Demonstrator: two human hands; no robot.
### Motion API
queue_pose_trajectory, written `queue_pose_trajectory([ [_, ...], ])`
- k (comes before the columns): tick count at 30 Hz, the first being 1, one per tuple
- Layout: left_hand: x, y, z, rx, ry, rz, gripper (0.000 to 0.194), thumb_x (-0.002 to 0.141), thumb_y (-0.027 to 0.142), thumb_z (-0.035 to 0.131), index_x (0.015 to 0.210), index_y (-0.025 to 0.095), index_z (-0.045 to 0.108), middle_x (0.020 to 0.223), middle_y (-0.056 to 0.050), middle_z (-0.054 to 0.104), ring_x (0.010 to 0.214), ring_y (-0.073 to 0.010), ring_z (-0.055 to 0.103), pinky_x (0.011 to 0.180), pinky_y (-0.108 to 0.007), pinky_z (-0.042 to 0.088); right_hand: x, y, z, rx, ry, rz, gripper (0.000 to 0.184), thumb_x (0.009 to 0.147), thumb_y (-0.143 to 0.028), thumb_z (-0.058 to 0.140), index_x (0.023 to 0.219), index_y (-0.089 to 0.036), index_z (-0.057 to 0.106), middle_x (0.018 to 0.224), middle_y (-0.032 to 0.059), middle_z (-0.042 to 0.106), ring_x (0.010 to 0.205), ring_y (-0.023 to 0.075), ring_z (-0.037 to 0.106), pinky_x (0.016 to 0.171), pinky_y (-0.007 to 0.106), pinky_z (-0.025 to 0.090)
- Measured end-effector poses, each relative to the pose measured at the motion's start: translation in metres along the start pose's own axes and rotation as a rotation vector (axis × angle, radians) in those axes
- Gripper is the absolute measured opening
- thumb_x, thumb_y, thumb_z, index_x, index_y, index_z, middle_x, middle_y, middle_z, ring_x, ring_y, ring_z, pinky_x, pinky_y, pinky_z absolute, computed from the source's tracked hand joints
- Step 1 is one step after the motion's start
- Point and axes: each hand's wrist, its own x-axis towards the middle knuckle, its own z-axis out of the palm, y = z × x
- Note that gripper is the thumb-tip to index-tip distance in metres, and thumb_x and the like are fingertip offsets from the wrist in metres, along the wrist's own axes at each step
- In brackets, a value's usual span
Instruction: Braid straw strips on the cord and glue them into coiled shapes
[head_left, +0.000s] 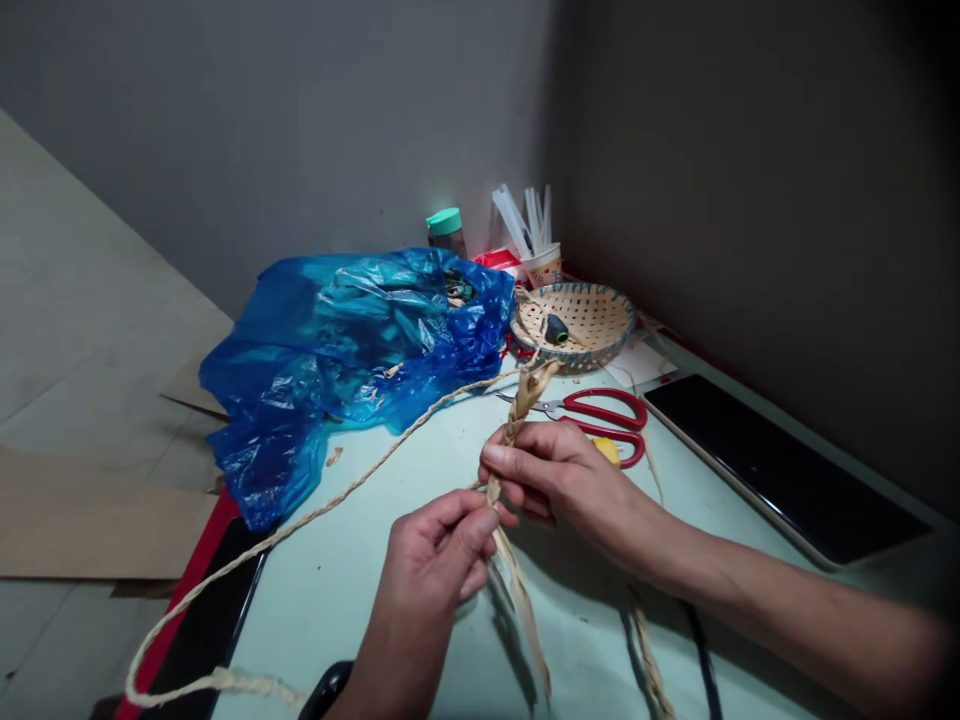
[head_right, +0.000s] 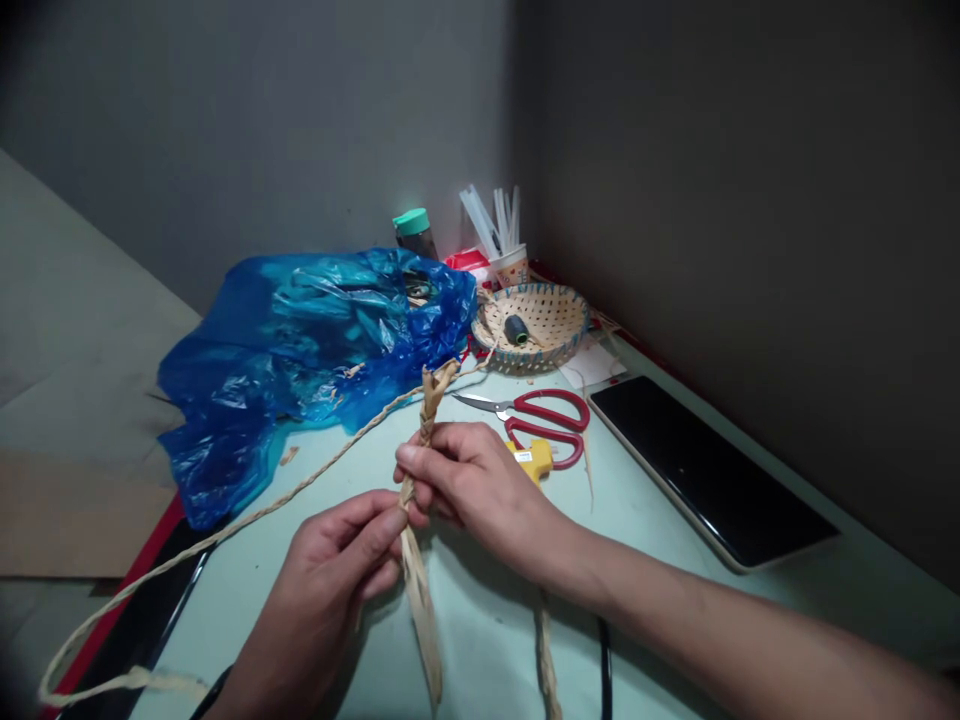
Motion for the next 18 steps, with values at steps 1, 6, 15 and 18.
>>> queue_pose_trajectory([
  [1, -0.0001, 0.0003, -0.0008, 0.008, -0.01, -0.008, 0.024, 0.083, 0.036, 0.068, 0.083, 0.012, 0.073, 0.066, 0.0, 0.052, 0.05, -0.0046, 0.027, 0.047, -0.021, 0.015, 0.0004, 0.0006, 0.0002, 0.022, 0.003, 0.017, 0.035, 0.091, -0.04, 0.058, 0.067, -0.015, 0.056, 0.051, -0.0033, 0.053, 0.042, 0.0063, 0.039, 0.041, 0.02, 0.027],
  [6, -0.0031, 0.0008, -0.0018, 0.081, 0.001, -0.073, 0.03, 0.082, 0.045, 0.067, 0.082, 0.016, 0.071, 0.076, -0.006, 0.061, 0.063, -0.0124, 0.045, 0.056, -0.021, 0.033, 0.0016, -0.0013, -0.0006, 0.15, 0.016, 0.083, 0.034, 0.091, -0.041, 0.058, 0.071, -0.014, 0.059, 0.048, -0.0042, 0.049, 0.038, 0.0059, 0.04, 0.035, 0.017, 0.024],
  [15, -0.0006, -0.0053, 0.003, 0.05, -0.003, 0.053, 0.032, 0.084, 0.046, 0.063, 0.069, 0.018, 0.062, 0.08, -0.009, 0.069, 0.078, -0.022, 0.062, 0.071, -0.028, 0.047, 0.0032, -0.0002, -0.0033, 0.224, 0.003, 0.091, 0.045, 0.095, -0.04, 0.054, 0.059, -0.013, 0.057, 0.042, -0.0047, 0.042, 0.034, 0.0046, 0.036, 0.034, 0.016, 0.026],
  [18, -0.0008, -0.0031, 0.0017, -0.078, -0.068, -0.065, 0.029, 0.084, 0.046, 0.064, 0.075, 0.019, 0.06, 0.055, -0.001, 0.061, 0.05, -0.0151, 0.056, 0.05, -0.024, 0.043, 0.0028, -0.0007, -0.0039, 0.224, 0.01, 0.079, 0.044, 0.095, -0.039, 0.054, 0.061, -0.012, 0.058, 0.044, -0.0043, 0.044, 0.034, 0.0036, 0.032, 0.034, 0.015, 0.025],
])
